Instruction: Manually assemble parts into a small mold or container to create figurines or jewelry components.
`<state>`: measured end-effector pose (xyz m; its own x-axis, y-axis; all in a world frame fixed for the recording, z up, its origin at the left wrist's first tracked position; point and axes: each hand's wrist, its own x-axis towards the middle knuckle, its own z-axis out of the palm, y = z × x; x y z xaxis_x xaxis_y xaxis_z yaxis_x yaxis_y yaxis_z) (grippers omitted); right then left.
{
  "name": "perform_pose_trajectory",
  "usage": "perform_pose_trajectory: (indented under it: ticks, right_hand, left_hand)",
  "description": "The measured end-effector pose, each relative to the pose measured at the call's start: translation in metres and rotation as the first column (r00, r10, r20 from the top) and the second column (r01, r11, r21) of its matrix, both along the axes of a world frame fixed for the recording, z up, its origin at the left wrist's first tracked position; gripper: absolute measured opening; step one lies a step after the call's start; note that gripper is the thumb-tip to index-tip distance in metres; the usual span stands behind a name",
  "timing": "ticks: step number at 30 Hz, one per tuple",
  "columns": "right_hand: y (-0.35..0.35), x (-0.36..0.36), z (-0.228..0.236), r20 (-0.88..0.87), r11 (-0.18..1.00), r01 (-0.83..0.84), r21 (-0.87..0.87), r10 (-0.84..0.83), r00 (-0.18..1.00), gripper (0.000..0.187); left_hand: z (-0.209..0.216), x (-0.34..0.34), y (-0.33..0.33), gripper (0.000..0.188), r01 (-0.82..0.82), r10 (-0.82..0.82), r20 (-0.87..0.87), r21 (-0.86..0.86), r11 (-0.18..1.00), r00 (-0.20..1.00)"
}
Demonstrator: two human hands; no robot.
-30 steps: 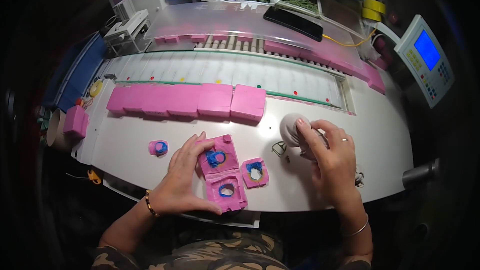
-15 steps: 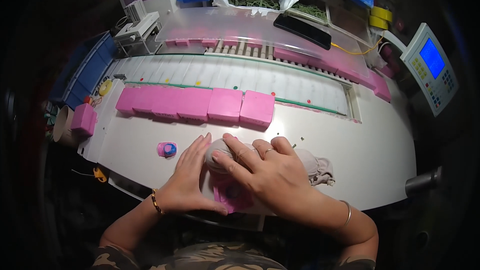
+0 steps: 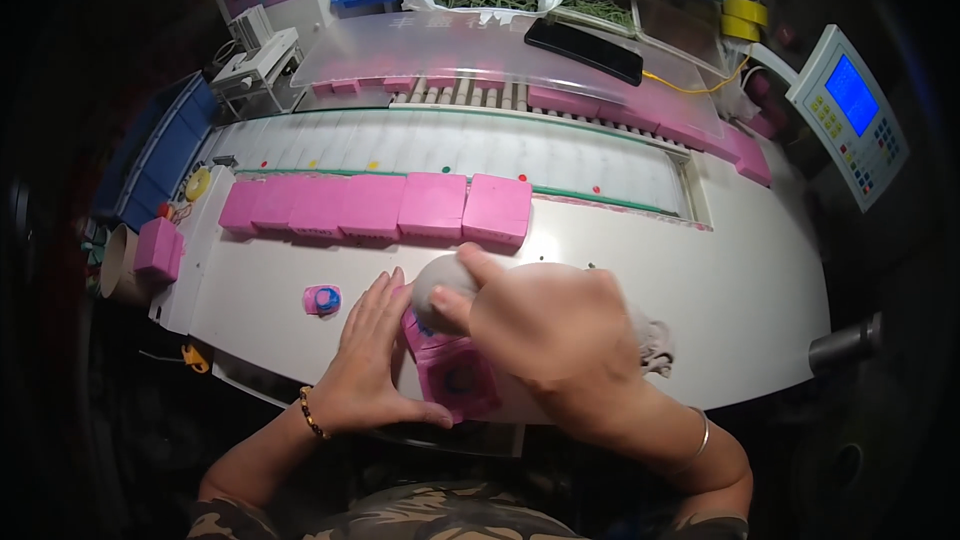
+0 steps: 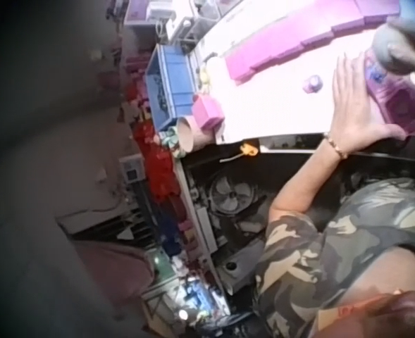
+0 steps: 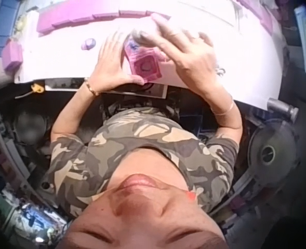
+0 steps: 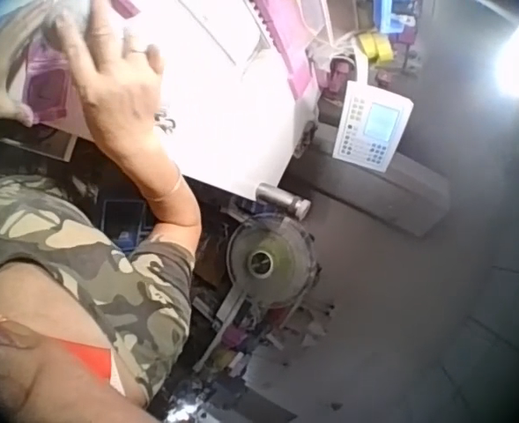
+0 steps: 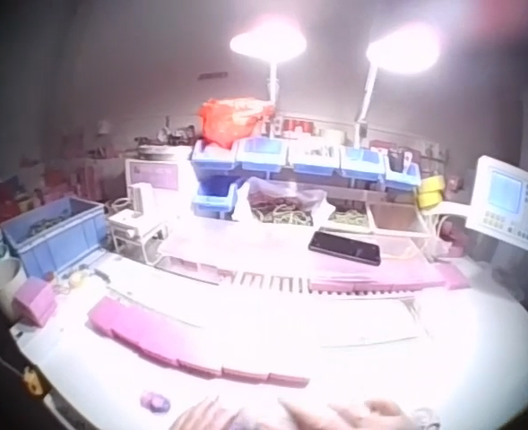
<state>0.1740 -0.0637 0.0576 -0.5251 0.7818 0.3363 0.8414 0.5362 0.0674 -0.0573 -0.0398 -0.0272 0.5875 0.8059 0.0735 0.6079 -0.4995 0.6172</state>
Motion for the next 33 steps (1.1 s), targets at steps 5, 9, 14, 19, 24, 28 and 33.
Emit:
perform_pose_trajectory:
  ticks: [5,9,14,19,24,28,33]
  right_hand:
    - [-0.001,0.043,-0.006,0.000,0.970,0.204,0.131,-0.206,0.979,0.045]
    - [-0.002,0.090,-0.035,0.136,0.929,0.370,0.009,-0.368,0.920,0.054]
    - [0.004,0.078,-0.022,0.145,0.936,0.348,-0.053,-0.338,0.930,0.061]
    - [0.043,-0.013,-0.002,-0.222,0.974,-0.109,-0.197,0.064,0.973,0.054]
    - [0.074,-0.109,-0.040,-0.164,0.904,-0.342,-0.255,0.308,0.937,0.028]
    - [0.089,-0.160,-0.079,-0.162,0.909,-0.253,-0.332,0.209,0.964,0.022]
    - [0.102,-0.149,-0.078,-0.347,0.841,-0.341,-0.421,0.198,0.917,0.021]
  left_hand:
    - [-0.001,-0.002,-0.001,0.132,-0.003,0.003,-0.037,0.007,1.000,0.999]
    - [0.001,-0.002,-0.001,0.132,0.008,-0.008,-0.047,0.010,1.000,0.999]
    - [0.002,-0.001,0.000,0.132,0.001,-0.002,-0.035,-0.036,0.999,0.999]
    - [-0.002,-0.004,0.000,0.131,-0.012,0.011,-0.018,-0.030,0.999,1.000]
    - [-0.013,-0.004,0.000,0.106,0.119,-0.117,0.024,-0.250,0.961,0.993]
    - [-0.025,-0.001,-0.004,0.103,0.033,-0.013,0.227,-0.086,0.996,0.974]
    - [-0.006,-0.008,-0.001,0.114,0.131,-0.100,0.092,-0.455,0.881,0.991]
